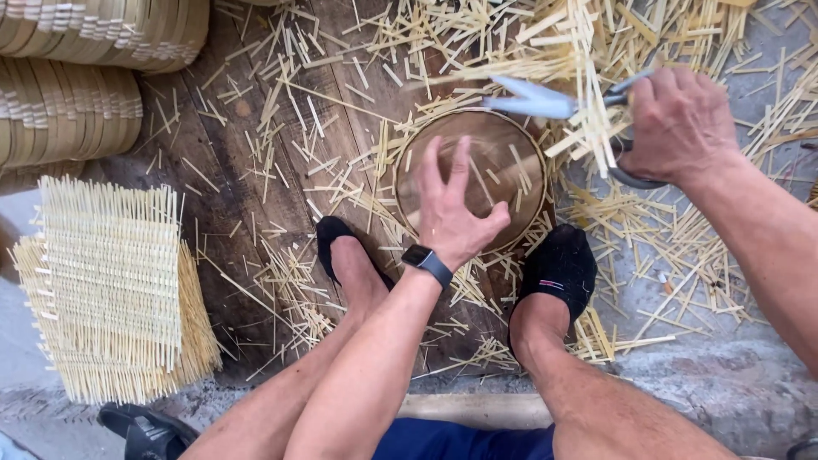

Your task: The person sits on the floor and trims excess bamboo sticks from the edges of woven bamboo trays using scissors, holding each tray over a round wooden form. They rotate the trays, press a bamboo rim ring into place, and stack finished trays with a pile of completed ones nearby.

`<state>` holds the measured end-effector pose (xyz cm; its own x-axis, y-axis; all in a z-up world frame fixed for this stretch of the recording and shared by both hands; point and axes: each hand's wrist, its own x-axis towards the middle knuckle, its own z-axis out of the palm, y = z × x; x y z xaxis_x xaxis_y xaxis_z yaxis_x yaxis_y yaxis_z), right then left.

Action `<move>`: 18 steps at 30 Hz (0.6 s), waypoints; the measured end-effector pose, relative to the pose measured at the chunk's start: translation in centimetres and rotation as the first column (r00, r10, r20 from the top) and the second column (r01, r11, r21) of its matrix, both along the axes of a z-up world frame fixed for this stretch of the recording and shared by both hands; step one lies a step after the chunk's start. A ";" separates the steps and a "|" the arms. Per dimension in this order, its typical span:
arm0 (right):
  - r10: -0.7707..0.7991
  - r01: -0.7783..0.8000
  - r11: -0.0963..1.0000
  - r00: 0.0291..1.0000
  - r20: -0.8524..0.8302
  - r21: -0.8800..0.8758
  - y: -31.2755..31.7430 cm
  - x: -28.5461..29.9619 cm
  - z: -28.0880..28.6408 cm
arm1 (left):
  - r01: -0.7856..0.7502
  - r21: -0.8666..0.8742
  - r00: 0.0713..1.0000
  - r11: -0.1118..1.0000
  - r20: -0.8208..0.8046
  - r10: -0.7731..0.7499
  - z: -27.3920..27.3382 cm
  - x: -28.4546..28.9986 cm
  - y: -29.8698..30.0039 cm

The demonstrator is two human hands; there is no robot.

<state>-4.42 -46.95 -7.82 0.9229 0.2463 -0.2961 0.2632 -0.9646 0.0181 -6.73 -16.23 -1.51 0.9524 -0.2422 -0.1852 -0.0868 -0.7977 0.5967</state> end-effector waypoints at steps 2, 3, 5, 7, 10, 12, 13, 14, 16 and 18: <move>0.079 -0.073 0.995 0.992 0.097 -0.063 2.2 0.7 1.0 | 0.076 0.027 0.997 0.997 0.006 -0.076 -0.2 0.3 -0.2; 0.156 -0.133 0.983 0.969 0.190 -0.128 3.3 1.0 1.5 | 0.156 0.057 0.988 0.986 0.012 -0.156 -0.2 0.5 -0.2; 0.149 -0.129 0.984 0.976 0.160 -0.124 3.3 0.9 0.4 | 0.206 0.080 0.978 0.975 0.007 -0.208 0.0 0.7 -0.2; 0.138 -0.122 0.985 0.982 0.132 -0.122 3.1 1.2 -0.1 | 0.259 0.101 0.965 0.960 0.004 -0.261 0.0 0.6 0.0; 0.042 -0.056 0.995 0.985 -0.166 -0.080 2.3 1.9 0.1 | 0.201 0.129 0.973 0.971 0.084 -0.213 -0.4 -0.1 0.8; 0.006 -0.029 0.997 0.956 -0.292 -0.075 1.9 1.9 0.7 | 0.117 0.070 0.986 0.991 0.111 -0.124 -0.5 -0.3 1.5; 0.011 -0.034 0.997 0.956 -0.293 -0.075 1.5 1.4 0.0 | 0.112 0.070 0.987 0.991 0.110 -0.119 -0.4 -0.5 1.6; -0.040 0.019 0.997 0.948 -0.316 -0.069 1.1 1.0 -0.6 | 0.106 0.045 0.989 0.993 0.104 -0.110 -0.2 -0.5 1.7; -0.086 0.070 0.996 0.941 -0.328 -0.061 0.8 0.6 -0.6 | 0.097 0.026 0.989 0.995 0.110 -0.099 0.2 0.0 2.0; -0.380 0.412 0.911 0.854 -0.355 0.017 0.6 0.2 0.6 | 0.061 -0.041 0.992 0.997 0.111 -0.057 0.5 0.9 2.1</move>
<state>-4.19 -46.40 -7.21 0.7961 -0.0787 -0.6000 -0.1669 -0.9816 -0.0927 -5.82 -14.12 -1.01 0.9502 -0.3042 -0.0683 -0.1998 -0.7625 0.6154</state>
